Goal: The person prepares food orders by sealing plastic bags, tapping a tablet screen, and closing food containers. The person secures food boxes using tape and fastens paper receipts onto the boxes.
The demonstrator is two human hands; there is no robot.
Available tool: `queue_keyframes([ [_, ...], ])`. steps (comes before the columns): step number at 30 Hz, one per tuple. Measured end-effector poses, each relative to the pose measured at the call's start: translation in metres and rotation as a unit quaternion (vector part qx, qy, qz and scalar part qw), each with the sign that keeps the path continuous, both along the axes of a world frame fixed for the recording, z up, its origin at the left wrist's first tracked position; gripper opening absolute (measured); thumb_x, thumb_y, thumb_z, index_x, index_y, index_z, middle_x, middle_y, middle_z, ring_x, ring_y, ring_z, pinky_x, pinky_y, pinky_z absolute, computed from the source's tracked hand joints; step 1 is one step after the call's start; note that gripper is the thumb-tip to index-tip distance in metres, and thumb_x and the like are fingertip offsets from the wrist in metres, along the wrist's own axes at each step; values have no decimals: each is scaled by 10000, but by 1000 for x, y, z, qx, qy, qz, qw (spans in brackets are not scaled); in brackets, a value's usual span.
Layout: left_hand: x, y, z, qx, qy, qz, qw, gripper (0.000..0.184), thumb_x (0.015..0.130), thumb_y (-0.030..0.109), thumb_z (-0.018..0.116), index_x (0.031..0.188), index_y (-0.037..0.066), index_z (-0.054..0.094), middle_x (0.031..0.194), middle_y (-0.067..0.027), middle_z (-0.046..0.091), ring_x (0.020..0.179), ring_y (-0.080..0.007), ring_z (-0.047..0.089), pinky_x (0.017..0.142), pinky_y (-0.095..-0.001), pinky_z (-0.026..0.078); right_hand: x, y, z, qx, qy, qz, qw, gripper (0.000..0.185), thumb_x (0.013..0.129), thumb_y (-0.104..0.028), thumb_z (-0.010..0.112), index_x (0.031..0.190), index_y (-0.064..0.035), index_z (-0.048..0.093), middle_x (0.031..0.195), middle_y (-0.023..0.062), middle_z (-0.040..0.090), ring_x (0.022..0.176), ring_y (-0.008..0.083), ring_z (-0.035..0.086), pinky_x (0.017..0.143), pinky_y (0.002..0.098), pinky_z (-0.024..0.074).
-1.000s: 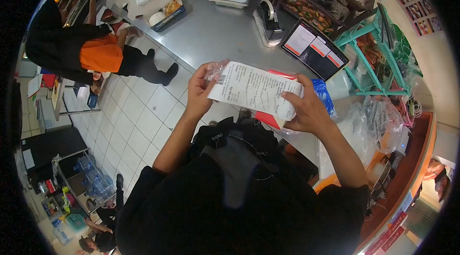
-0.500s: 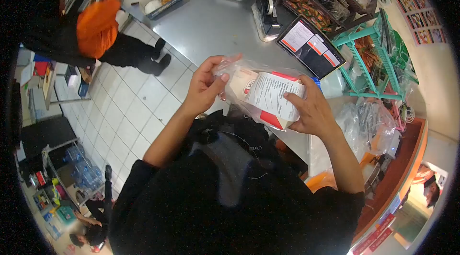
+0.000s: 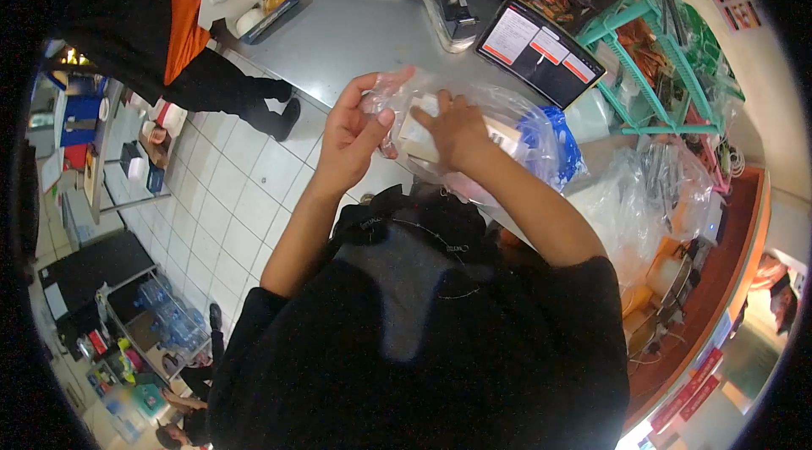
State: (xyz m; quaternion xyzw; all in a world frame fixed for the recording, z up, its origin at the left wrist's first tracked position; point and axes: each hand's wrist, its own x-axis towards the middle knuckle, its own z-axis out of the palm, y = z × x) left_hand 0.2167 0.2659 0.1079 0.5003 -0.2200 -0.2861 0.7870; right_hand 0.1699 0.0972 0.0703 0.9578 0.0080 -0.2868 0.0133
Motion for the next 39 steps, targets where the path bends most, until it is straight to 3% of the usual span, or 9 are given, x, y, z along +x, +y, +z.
queue_keyframes([
  [6,1,7,2,146,-99,108,978,391,920,-42,579,1271,38,427,1268,-132,617,747,-50,599,555,-182,486,-48,-32,5,168,-281,77,942,811,771,-541,733,1428,-144,470,1227,232,568,1134,356,568,988,464,444],
  [10,18,22,31,236,-105,94,961,404,889,-106,471,1263,37,412,855,-65,658,587,-48,544,497,-181,432,-88,-81,125,25,31,92,995,481,806,-488,701,928,-23,686,931,154,677,1011,330,622,941,436,469],
  [15,28,2,53,169,-127,-61,976,498,887,-36,522,1356,53,380,794,-33,631,691,-72,578,577,-233,470,-108,-92,181,0,-323,199,925,226,778,-203,699,894,-21,635,989,151,625,926,336,614,836,439,506],
  [21,-26,-83,63,251,-374,-187,873,337,851,139,701,1145,11,595,830,-154,690,742,-258,672,666,-343,519,-107,-68,127,391,-270,-59,878,303,760,-67,691,1044,-32,589,1158,192,551,1059,371,569,902,410,493],
  [23,-24,-87,50,262,-349,-158,886,230,849,158,706,1011,12,634,795,-178,680,694,-306,663,635,-360,513,-117,-62,82,540,-450,-150,695,441,752,-142,743,1151,-38,588,1323,242,452,1187,410,494,1011,441,425],
  [25,-22,-85,63,311,-311,-165,882,197,855,191,708,955,30,653,752,-176,671,631,-337,651,586,-375,498,-110,-62,25,516,-526,-178,652,545,725,-164,779,1220,-43,586,1417,270,393,1261,430,446,1072,456,380],
  [29,-30,-90,43,226,-441,-141,857,222,848,230,731,979,64,663,672,-156,643,589,-249,659,570,-342,492,-96,-44,-71,297,-461,-195,813,614,658,-75,783,1242,-49,594,1394,252,424,1248,416,450,1061,442,369],
  [36,81,-15,69,173,-365,-118,907,1106,607,461,906,1458,-1,373,1339,-173,571,1061,-254,631,915,-401,495,-90,-49,-79,526,-438,-316,657,345,758,24,641,1099,-29,636,1115,149,622,1030,316,597,917,377,469],
  [39,73,-16,-14,354,-560,-275,696,1529,475,608,900,1540,-33,10,1603,-266,66,1502,-392,40,1192,-552,60,-97,-42,-114,426,-414,-371,714,223,883,-78,670,1095,-30,619,1065,148,654,971,278,631,882,358,493],
])
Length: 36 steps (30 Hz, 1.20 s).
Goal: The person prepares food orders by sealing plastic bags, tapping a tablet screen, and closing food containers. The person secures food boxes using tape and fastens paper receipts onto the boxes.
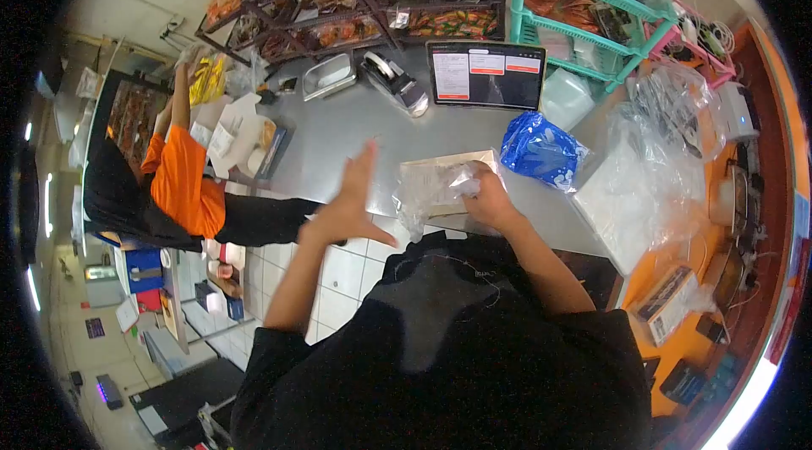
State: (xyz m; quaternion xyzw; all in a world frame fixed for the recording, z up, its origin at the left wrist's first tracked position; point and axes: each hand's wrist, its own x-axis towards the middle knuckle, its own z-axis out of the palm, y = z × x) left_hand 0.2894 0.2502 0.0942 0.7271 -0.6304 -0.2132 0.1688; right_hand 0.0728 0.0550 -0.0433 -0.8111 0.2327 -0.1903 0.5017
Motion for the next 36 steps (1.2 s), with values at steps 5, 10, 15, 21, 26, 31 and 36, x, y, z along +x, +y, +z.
queue_keyframes([
  [5,-48,-49,-102,-124,-24,17,992,703,729,204,751,1343,5,473,1444,-208,428,1389,-391,332,1155,-583,204,2,10,-23,-46,-18,-10,999,417,776,-31,638,1189,8,596,1159,233,613,1140,396,553,1000,436,438],
  [10,-56,-77,-114,-103,24,128,986,520,732,130,715,1222,11,590,1245,-198,599,1303,-372,450,1158,-473,263,16,15,-3,-136,-21,-10,990,449,789,-46,596,1238,-27,596,1148,256,616,1124,430,553,974,473,445],
  [15,-26,-66,-84,-117,111,-1,987,562,788,340,717,1251,48,592,1302,-193,562,1328,-364,431,1164,-568,185,20,13,12,22,-54,-52,997,460,791,-42,587,1250,-42,589,1116,253,642,1011,424,617,908,469,488],
  [21,-45,-74,-115,-191,-59,-53,978,659,799,517,703,1310,126,561,1285,-150,563,1314,-324,418,1111,-618,221,48,35,80,-180,58,37,981,499,771,-51,617,1265,-36,550,1144,237,643,1010,402,635,877,466,506],
  [26,-59,-88,-94,-153,-142,-13,978,518,846,461,678,1246,137,626,1156,-78,605,1133,-244,502,1030,-573,294,86,61,84,-285,272,-32,919,465,797,-89,576,1255,-20,527,1173,235,611,1097,351,603,924,468,484],
  [31,-62,-82,-125,-253,-133,50,957,549,901,353,631,1388,128,517,1229,-82,591,1178,-262,498,1070,-597,243,50,107,111,-295,154,-73,940,512,778,-140,669,1255,-20,527,1251,241,549,1222,367,512,1006,457,442],
  [36,-47,-76,-120,-225,89,-67,968,472,884,272,636,1340,187,545,1385,-41,543,1300,-297,458,1109,-553,240,-42,92,93,-178,77,-108,975,688,845,-205,715,1439,-72,393,1376,263,464,1275,439,461,1066,468,398],
])
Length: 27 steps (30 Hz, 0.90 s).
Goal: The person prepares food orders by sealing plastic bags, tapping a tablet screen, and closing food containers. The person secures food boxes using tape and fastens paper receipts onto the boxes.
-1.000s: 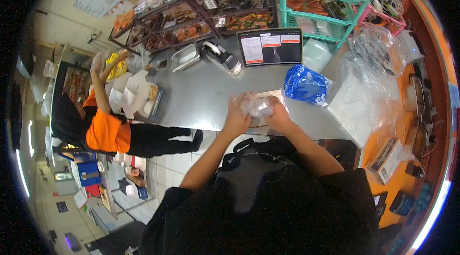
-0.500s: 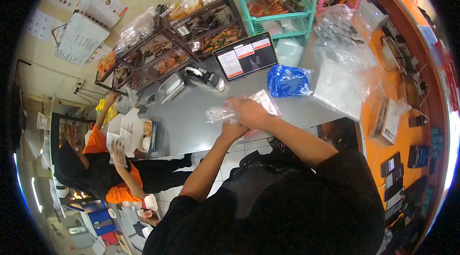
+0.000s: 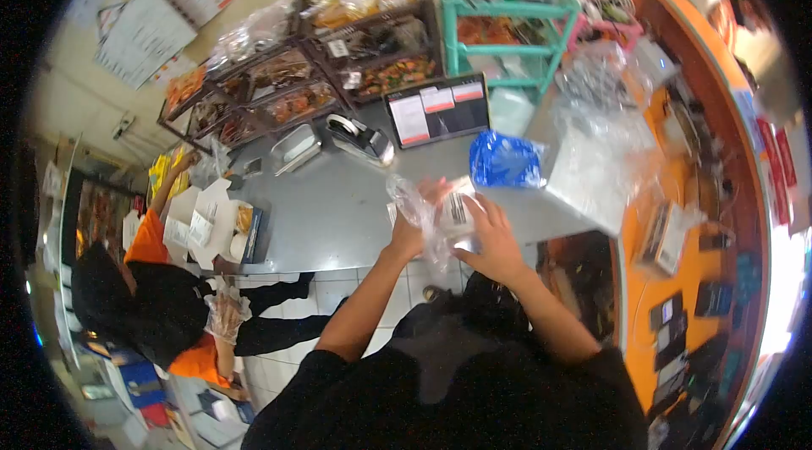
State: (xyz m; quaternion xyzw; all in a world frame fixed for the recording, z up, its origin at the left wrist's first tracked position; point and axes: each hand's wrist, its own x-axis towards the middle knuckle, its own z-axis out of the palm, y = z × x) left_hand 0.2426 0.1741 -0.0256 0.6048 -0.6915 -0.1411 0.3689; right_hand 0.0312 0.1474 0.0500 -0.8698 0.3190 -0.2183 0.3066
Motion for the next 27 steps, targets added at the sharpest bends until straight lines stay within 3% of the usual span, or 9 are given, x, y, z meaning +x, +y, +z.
queue_keyframes([
  [1,3,-5,-8,-23,-16,-17,999,456,878,268,638,1319,186,554,1401,-40,535,1305,-306,453,1108,-539,251,-13,-9,-13,-74,62,-33,995,713,867,-236,714,1471,-86,367,1397,264,447,1276,446,459,1069,480,394],
  [3,-4,-1,5,-42,17,-47,998,361,788,199,680,1141,153,620,1380,-71,541,1324,-325,424,1070,-494,296,-29,-18,-69,43,26,-7,999,712,868,-218,715,1483,-140,367,1420,272,440,1277,464,466,1055,476,416],
  [5,-7,0,20,43,-65,-57,995,360,795,182,655,1145,111,608,1350,-98,545,1326,-337,405,1070,-476,298,-31,-18,-91,55,-24,-15,998,707,869,-210,716,1484,-161,370,1404,280,465,1223,475,519,1013,480,459],
  [9,-5,-8,22,85,-103,69,989,339,801,143,604,1124,41,611,1229,-174,605,1223,-348,512,1012,-437,395,-22,-24,-91,41,-30,-5,999,711,877,-184,702,1495,-191,352,1345,289,520,1098,470,604,942,475,514],
  [11,-3,-16,6,90,-171,76,978,324,793,116,596,1096,3,622,1128,-217,653,1118,-367,600,937,-435,474,-30,-32,-101,16,-21,14,1000,793,836,-227,744,1496,-102,324,1398,307,448,1197,454,530,1021,484,450],
  [14,-4,-20,74,179,-141,150,962,284,764,97,603,1006,-44,653,947,-262,681,902,-414,668,815,-493,532,-35,-39,-103,-19,-95,13,995,837,765,-299,804,1409,38,389,1437,328,351,1307,488,381,1088,522,353],
  [18,30,-35,73,137,-78,362,919,267,754,162,592,848,-72,677,861,-313,660,825,-467,655,818,-531,521,-33,-46,-105,-178,-132,180,958,553,739,-367,822,1164,-75,622,1382,278,412,1280,440,431,1058,536,378],
  [21,25,-34,147,142,17,416,898,279,760,165,589,793,-104,658,847,-356,635,844,-482,648,805,-524,518,5,-53,-110,-354,-295,220,860,474,750,-384,811,1124,-138,656,1383,236,406,1290,419,426,1058,561,365],
  [27,-14,8,241,194,-77,393,896,307,754,174,598,820,-122,647,877,-345,649,850,-479,652,806,-508,524,78,-77,-120,-359,-474,136,792,686,845,-667,584,1432,-373,385,1500,248,275,1336,469,370,1080,656,272],
])
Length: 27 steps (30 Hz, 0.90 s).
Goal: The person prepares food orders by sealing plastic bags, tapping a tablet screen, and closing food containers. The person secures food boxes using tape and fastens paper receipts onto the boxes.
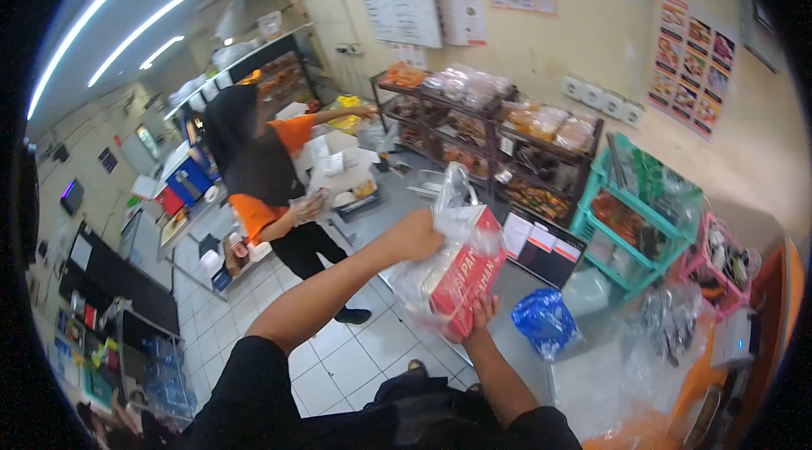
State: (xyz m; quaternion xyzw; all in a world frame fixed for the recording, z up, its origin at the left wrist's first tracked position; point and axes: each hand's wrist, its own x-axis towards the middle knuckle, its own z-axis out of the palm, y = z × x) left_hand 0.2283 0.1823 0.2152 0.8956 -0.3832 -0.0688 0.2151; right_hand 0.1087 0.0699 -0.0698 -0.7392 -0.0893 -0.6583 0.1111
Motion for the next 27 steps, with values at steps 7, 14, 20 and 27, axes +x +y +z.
queue_keyframes([
  [7,-94,61,120,94,-206,-173,959,171,766,152,589,863,19,635,764,-181,659,744,-352,683,684,-458,546,-30,-15,46,14,127,141,982,747,839,-709,528,1453,-324,348,1501,245,292,1294,499,399,1032,648,329],
  [14,-117,45,157,111,-357,-251,893,156,793,199,586,754,51,613,816,-118,633,867,-274,657,619,-424,528,-76,32,82,30,397,400,826,814,833,-750,472,1474,-276,310,1503,242,308,1252,529,429,984,641,387],
  [20,-107,44,119,-2,-194,-119,974,249,707,208,652,679,-39,658,778,-191,634,815,-383,639,655,-457,535,-57,61,76,491,472,635,366,876,828,-785,425,1493,-234,278,1504,239,322,1215,555,454,943,635,436],
  [27,-64,58,107,41,-127,-128,983,292,722,166,669,886,-74,648,1202,-255,567,1041,-382,615,833,-441,535,-10,29,76,705,315,635,21,952,822,-827,369,1514,-186,240,1506,236,339,1173,585,484,896,627,493],
])
